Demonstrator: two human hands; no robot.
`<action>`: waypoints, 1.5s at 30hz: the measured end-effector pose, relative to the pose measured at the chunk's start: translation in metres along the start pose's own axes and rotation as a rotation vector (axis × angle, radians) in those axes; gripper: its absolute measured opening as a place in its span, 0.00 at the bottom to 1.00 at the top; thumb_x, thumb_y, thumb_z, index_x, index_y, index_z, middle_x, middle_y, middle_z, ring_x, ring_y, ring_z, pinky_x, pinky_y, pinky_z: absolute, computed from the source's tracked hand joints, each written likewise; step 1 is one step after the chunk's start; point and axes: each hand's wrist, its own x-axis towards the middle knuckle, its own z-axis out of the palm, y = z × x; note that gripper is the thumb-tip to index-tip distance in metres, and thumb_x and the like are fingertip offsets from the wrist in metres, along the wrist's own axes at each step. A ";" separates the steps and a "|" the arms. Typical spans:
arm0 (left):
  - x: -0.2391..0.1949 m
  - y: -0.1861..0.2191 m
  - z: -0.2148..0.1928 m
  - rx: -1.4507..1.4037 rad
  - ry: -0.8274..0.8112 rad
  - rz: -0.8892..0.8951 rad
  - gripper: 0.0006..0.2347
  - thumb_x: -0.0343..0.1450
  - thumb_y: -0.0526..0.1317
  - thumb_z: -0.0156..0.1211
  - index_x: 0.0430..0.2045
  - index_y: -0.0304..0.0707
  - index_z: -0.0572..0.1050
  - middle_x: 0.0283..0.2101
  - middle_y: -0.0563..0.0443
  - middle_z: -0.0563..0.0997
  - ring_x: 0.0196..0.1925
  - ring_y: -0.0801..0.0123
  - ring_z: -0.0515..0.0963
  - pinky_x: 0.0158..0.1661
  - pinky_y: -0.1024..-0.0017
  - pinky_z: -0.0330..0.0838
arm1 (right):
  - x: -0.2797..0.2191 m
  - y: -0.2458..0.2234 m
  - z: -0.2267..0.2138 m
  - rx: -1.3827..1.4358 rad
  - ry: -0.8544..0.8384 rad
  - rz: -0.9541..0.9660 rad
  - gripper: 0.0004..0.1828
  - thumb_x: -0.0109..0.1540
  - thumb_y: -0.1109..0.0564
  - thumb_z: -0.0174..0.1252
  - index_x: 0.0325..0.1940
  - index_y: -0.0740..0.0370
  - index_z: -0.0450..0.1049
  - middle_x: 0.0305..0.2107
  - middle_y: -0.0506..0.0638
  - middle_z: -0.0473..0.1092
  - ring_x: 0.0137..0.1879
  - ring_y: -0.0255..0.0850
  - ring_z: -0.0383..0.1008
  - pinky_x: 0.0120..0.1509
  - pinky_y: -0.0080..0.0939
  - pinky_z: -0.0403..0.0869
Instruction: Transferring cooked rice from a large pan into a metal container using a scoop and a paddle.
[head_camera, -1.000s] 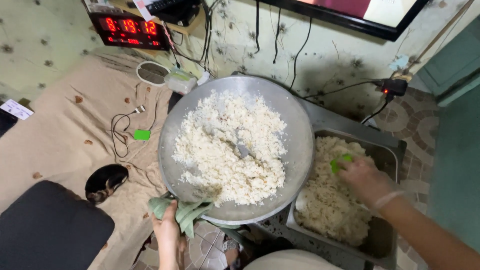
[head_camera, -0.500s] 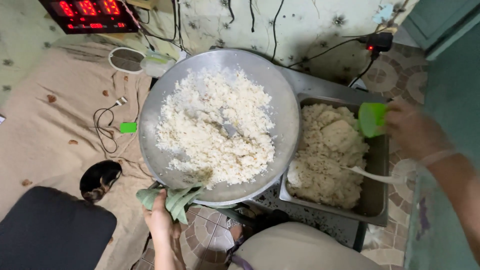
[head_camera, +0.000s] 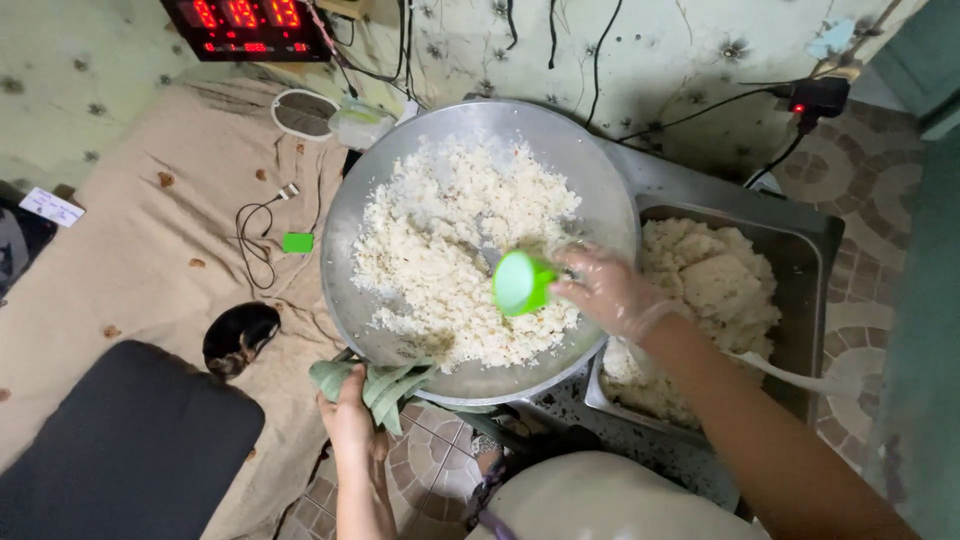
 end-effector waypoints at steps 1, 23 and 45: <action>0.001 -0.001 0.001 -0.044 -0.017 0.020 0.23 0.68 0.38 0.61 0.58 0.44 0.64 0.41 0.44 0.78 0.33 0.57 0.79 0.30 0.60 0.73 | -0.004 -0.031 -0.011 -0.267 -0.090 0.214 0.26 0.65 0.52 0.54 0.66 0.61 0.64 0.64 0.61 0.64 0.69 0.51 0.66 0.72 0.51 0.69; -0.004 0.001 0.010 0.002 0.138 -0.010 0.29 0.69 0.38 0.64 0.66 0.43 0.62 0.57 0.42 0.79 0.43 0.54 0.86 0.38 0.58 0.83 | -0.180 0.051 -0.110 -1.538 -0.679 0.649 0.10 0.60 0.58 0.62 0.27 0.45 0.71 0.23 0.38 0.68 0.30 0.32 0.70 0.32 0.33 0.71; -0.039 0.008 0.018 0.261 0.191 -0.079 0.18 0.72 0.52 0.60 0.51 0.47 0.68 0.34 0.59 0.75 0.15 0.76 0.65 0.12 0.76 0.46 | -0.200 0.021 -0.093 -1.140 -0.591 0.972 0.50 0.69 0.54 0.45 0.85 0.48 0.20 0.22 0.42 0.66 0.26 0.35 0.71 0.24 0.35 0.69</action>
